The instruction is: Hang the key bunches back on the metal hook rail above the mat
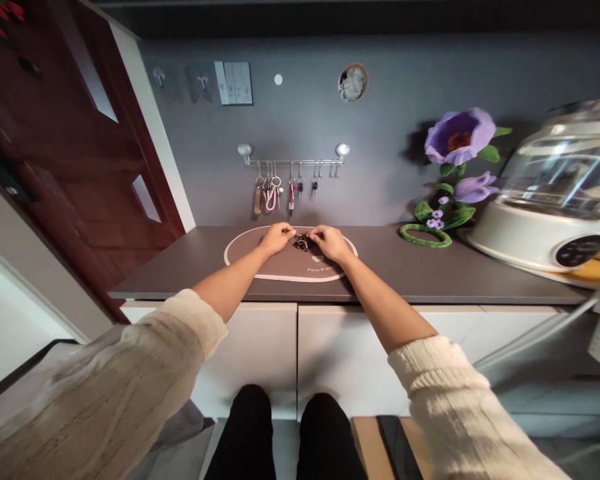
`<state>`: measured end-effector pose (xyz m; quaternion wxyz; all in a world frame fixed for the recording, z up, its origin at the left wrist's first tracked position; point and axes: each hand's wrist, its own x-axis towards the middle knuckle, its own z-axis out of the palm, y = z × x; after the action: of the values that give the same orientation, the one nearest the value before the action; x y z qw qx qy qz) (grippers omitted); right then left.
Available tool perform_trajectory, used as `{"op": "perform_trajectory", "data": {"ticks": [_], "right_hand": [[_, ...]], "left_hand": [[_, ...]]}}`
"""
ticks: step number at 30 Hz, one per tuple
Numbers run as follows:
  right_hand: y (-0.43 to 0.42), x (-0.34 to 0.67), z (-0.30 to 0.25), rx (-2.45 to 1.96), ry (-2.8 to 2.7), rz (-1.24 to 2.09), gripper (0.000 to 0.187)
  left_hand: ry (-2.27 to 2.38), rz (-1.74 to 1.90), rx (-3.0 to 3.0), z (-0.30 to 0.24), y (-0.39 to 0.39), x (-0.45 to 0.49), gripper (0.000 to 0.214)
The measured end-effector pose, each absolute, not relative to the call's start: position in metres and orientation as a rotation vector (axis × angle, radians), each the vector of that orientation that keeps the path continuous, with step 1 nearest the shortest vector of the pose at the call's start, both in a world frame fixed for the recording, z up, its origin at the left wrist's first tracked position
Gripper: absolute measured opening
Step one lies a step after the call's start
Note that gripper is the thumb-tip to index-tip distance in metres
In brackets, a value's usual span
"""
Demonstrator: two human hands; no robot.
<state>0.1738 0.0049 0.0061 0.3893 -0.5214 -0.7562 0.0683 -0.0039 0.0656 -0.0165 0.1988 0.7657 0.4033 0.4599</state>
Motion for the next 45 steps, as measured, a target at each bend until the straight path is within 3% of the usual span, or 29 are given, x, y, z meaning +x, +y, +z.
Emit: {"op": "perform_trajectory", "data": {"ticks": [6, 17, 32, 45], "right_hand": [[0.003, 0.174, 0.003, -1.362, -1.978, 0.152, 0.018], [0.006, 0.175, -0.001, -1.444, -1.913, 0.183, 0.021], [0.003, 0.172, 0.002, -1.455, -1.896, 0.163, 0.019], [-0.004, 0.163, 0.007, -1.323, -1.805, 0.304, 0.032]], "left_hand": [[0.883, 1.145, 2.073, -0.014, 0.058, -0.008, 0.017], [0.84, 1.013, 2.18, -0.008, 0.042, -0.011, 0.015], [0.87, 1.17, 2.383, -0.007, 0.042, -0.006, 0.009], [0.763, 1.246, 1.872, 0.0, 0.035, -0.002, 0.014]]}}
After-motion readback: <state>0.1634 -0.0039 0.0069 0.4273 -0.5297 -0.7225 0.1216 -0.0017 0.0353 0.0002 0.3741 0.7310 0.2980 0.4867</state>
